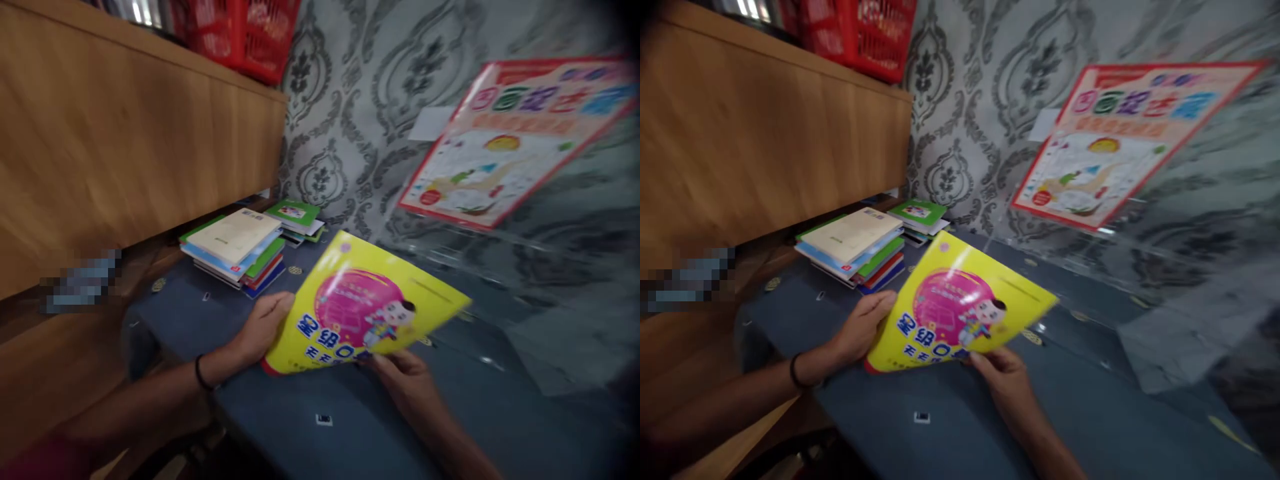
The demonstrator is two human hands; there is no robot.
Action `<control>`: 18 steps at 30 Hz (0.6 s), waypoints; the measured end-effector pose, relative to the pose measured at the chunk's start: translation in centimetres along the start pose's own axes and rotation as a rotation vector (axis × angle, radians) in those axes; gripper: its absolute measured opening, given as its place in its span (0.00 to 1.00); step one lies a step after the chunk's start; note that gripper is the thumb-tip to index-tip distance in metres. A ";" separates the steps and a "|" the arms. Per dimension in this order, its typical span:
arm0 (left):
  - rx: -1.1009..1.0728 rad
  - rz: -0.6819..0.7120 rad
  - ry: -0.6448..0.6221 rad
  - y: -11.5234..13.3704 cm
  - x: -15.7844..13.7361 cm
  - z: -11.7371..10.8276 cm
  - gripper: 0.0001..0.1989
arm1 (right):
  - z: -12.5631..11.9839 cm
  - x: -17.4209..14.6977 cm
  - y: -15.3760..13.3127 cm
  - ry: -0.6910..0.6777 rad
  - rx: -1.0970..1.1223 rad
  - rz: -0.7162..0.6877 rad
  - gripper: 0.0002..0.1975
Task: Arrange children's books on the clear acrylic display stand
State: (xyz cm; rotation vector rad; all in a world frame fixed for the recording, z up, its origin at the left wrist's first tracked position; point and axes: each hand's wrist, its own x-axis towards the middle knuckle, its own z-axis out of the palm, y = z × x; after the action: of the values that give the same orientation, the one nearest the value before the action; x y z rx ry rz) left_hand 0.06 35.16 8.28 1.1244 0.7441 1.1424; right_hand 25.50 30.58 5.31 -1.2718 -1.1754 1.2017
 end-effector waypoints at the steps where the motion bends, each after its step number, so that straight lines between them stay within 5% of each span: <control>1: -0.086 -0.014 0.037 0.1 -0.2 0.4 0.24 | 0.4 0.2 -0.6 0.034 -0.010 -0.035 0.24; 4: -0.199 -0.038 0.119 0.5 -1.1 1.3 0.24 | 1.4 0.2 -2.5 -0.001 -0.014 -0.011 0.24; 8: -0.032 -0.081 0.124 0.6 -2.4 -0.2 0.26 | 1.3 -0.7 -3.6 -0.116 -0.008 0.110 0.26; 12: 0.507 -0.128 -0.044 0.5 -3.2 -3.5 0.25 | 1.1 -1.6 -2.7 -0.236 -0.087 0.253 0.25; 18: 1.174 0.229 -0.164 1.5 -2.2 -5.0 0.13 | 0.6 -1.7 -2.4 -0.269 -0.340 0.302 0.24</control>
State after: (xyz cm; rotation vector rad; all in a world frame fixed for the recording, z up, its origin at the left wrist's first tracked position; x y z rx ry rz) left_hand -5.59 34.58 8.01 2.2889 1.2213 0.7244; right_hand 24.83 29.00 7.73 -1.6224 -1.4659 1.4708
